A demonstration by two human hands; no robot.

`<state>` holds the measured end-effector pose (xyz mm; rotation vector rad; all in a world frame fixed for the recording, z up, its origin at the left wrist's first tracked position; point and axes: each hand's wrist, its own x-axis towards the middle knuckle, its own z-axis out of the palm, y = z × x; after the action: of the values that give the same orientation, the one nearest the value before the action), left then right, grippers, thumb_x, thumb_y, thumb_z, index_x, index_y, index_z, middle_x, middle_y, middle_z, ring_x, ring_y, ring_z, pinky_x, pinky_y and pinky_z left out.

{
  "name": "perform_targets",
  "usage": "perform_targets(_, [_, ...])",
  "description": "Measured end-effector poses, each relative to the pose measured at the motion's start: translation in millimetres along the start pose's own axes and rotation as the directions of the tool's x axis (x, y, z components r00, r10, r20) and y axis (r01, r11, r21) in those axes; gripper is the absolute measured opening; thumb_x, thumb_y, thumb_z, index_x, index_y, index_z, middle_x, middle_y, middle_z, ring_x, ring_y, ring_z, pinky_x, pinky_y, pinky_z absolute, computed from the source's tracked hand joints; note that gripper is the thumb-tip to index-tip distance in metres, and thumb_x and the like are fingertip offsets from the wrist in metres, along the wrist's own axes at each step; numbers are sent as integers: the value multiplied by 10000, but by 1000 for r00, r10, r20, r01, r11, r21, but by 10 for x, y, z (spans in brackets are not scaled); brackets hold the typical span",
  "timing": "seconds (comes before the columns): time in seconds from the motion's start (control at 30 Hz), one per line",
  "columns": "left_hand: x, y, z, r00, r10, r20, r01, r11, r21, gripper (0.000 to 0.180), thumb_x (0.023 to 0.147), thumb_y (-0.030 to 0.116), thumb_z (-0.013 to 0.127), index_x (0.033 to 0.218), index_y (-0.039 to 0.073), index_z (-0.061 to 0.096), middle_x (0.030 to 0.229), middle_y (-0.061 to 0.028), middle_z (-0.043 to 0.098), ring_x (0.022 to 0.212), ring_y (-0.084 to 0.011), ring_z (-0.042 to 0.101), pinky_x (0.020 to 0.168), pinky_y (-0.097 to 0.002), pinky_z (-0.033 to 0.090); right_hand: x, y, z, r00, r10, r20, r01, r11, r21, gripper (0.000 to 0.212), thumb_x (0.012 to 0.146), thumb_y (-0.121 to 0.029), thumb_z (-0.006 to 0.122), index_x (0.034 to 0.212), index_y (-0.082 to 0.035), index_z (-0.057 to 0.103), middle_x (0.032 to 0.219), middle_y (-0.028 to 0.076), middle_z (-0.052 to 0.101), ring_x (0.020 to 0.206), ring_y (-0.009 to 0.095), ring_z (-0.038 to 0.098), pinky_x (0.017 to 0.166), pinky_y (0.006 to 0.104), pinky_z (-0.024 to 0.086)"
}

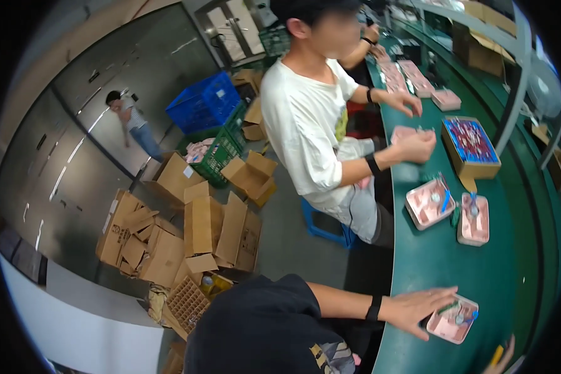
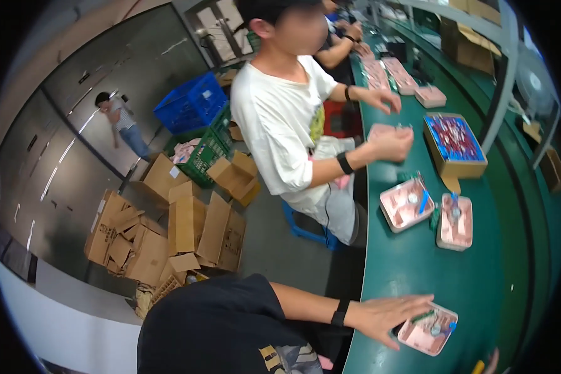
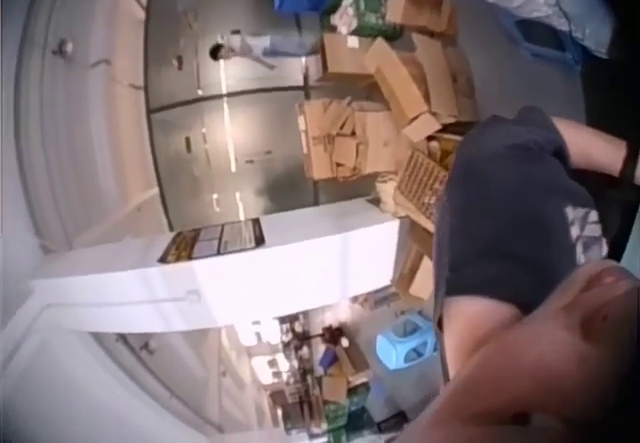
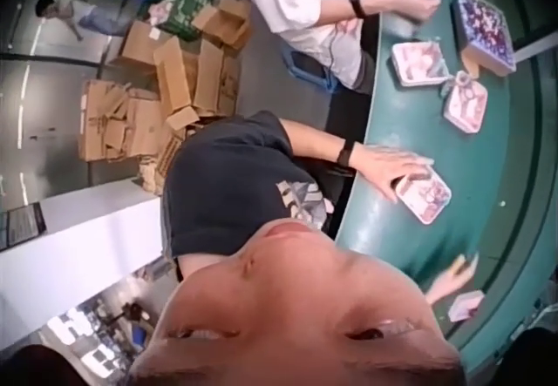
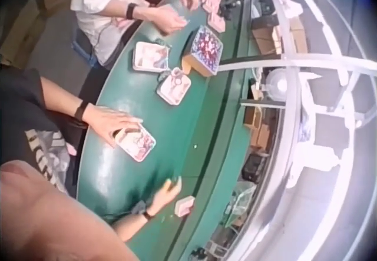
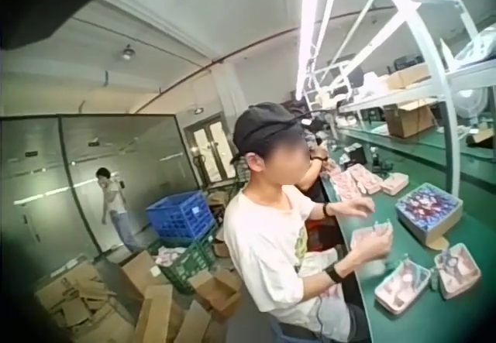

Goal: The person assembles a device by placing a battery, a circuit board, and a speaker into a pink plastic housing, pressing the components into place by hand. Once assembled, the person sets the housing aside on the green workbench.

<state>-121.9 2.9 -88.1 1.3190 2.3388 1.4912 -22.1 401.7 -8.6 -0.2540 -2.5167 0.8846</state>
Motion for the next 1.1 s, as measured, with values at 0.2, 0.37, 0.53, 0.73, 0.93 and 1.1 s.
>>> perform_targets(0.2, [-96, 33, -475, 994, -108, 10, 107, 990, 93, 973, 823, 399, 893, 1572, -30, 442, 1660, -286, 387, 1564, -448, 369, 1296, -504, 304, -188, -874, 1263, 854, -254, 454, 36, 899, 437, 816, 1002, -384, 750, 1640, -28, 387, 1662, 183, 416, 1571, 324, 369, 1290, 453, 300])
perform_targets(0.37, [70, -10, -328, 988, -89, 124, 83, 995, 54, 1043, 765, 342, 921, 1605, -16, 418, 1672, -283, 365, 1566, -437, 373, 1278, -490, 338, -224, -932, 1185, 885, -82, 458, -87, 938, 336, 849, 943, -372, 819, 1627, -56, 428, 1654, 187, 435, 1550, 372, 404, 1280, 464, 330])
perform_targets(0.53, [57, 51, -333, 987, -39, 159, 23, 995, 100, 1008, 781, 360, 907, 1600, 12, 435, 1686, -265, 348, 1565, -439, 372, 1251, -483, 378, -264, -739, 1145, 891, -257, 374, 183, 957, 223, 769, 925, -421, 819, 1544, -52, 550, 1600, 186, 513, 1532, 379, 430, 1269, 487, 347])
perform_targets(0.73, [-55, -89, -107, 985, -173, -24, 172, 984, -56, 622, 927, 304, 822, 1455, 71, 590, 1657, -234, 407, 1473, -440, 488, 1205, -458, 433, -340, -756, 1157, 866, -84, 493, -218, 823, 525, 466, 939, -269, 798, 1334, -40, 704, 1510, 167, 589, 1420, 361, 541, 1195, 445, 409])
perform_targets(0.93, [215, 5, -174, 951, -310, -5, 305, 937, -173, 285, 971, 228, 777, 1176, 50, 689, 1559, -211, 515, 1369, -413, 580, 1192, -447, 444, -230, -845, 1106, 876, -134, 464, -106, 883, 457, 323, 922, -197, 773, 1198, -35, 726, 1458, 169, 609, 1330, 338, 591, 1126, 412, 454])
perform_targets(1.1, [322, -32, -121, 969, -246, -27, 240, 961, -136, 208, 972, 220, 777, 1056, 44, 704, 1486, -193, 571, 1306, -387, 612, 1238, -536, 366, -254, -800, 1152, 920, -160, 357, -18, 894, 447, 274, 898, -101, 766, 1158, -29, 721, 1344, 168, 634, 1217, 322, 626, 1019, 392, 508])
